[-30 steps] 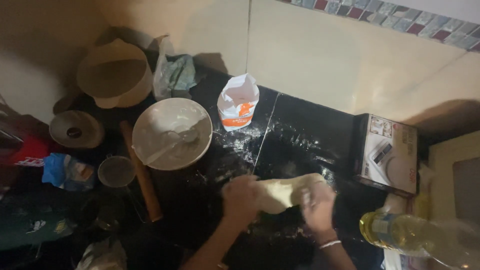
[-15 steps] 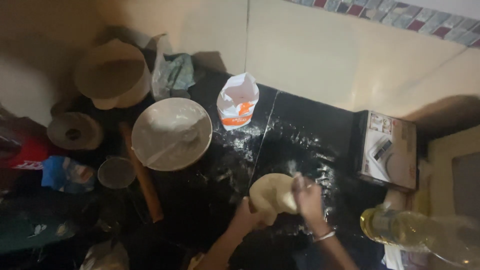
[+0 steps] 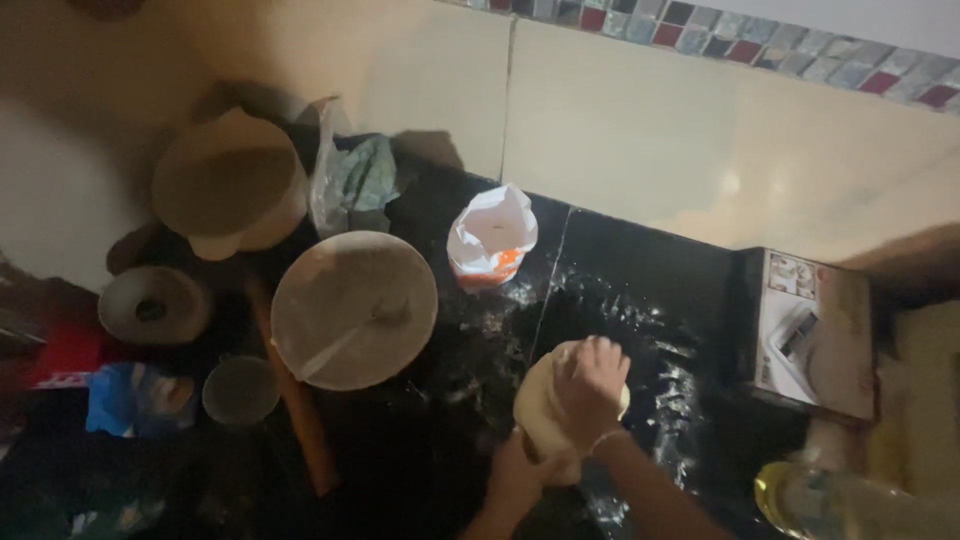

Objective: Kneading a large piece of dough on a floured counter surface.

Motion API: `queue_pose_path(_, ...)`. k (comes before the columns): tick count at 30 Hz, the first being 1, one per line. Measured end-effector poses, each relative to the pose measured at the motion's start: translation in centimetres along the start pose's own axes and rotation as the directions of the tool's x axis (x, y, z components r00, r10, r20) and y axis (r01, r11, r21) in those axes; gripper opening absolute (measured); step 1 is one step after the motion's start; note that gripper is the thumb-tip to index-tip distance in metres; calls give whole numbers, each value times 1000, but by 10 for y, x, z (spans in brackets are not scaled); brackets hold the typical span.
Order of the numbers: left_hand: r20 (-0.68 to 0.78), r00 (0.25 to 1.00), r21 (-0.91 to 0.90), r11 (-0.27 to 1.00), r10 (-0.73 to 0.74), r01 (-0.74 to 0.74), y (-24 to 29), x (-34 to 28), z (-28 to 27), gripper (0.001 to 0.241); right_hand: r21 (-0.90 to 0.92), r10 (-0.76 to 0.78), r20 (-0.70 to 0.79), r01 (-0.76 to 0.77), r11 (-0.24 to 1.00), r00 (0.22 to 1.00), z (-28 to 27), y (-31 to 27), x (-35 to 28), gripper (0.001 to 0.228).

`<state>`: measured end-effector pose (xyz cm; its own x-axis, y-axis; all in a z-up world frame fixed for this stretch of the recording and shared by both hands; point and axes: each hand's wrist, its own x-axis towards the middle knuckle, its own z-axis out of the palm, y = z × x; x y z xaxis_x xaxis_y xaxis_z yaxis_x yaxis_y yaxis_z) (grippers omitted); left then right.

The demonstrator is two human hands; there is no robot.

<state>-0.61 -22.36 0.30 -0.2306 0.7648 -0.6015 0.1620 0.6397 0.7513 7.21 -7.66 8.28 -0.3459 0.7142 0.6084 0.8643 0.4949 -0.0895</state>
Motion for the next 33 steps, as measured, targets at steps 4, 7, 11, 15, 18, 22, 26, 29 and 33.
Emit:
queue_pose_path(4, -16, 999, -1, 999, -40, 40, -19, 15, 13, 64, 47, 10, 41, -12, 999, 999, 50, 25, 28, 31)
queue_pose_path(7, 62, 995, -53, 995, -80, 83, 3, -1, -2, 58, 135, 70, 93, -82, 987, 993, 93, 46, 43, 32)
queue_pose_path(11, 18, 999, -176, 983, -51, 53, -33, 0, 8, 24, 35, 127, 255, -140, 990, 959, 124, 66, 73, 33)
queue_pose_path(15, 7, 971, -120, 964, -240, 239, -56, -7, -6, 30, 9, 160, 158, -163, 987, 974, 145, 74, 75, 27)
queue_pose_path(18, -3, 993, -164, 980, -117, 115, -56, -22, -29, 23, -48, 273, 320, -272, 961, 907, 126, 67, 65, 43)
queue_pose_path(22, -88, 996, -250, 968, 15, -37, -6, -38, -60, 27, 256, 211, 651, -472, 844, 730, 37, 33, 57, 53)
queue_pose_path(26, -328, 852, -86, 885, 408, -457, 41, -31, -63, 26, 359, -162, 371, 20, 933, 914, 2, 7, -17, 16)
queue_pose_path(29, -438, 678, -37, 742, 590, -669, 91, -23, -60, 30, 570, -249, 306, 33, 821, 919, -78, -26, -42, 21)
queue_pose_path(33, -358, 513, 161, 593, 780, -789, 98, -21, -50, 23, 666, -384, 331, 75, 743, 862, -99, -16, -59, 6)
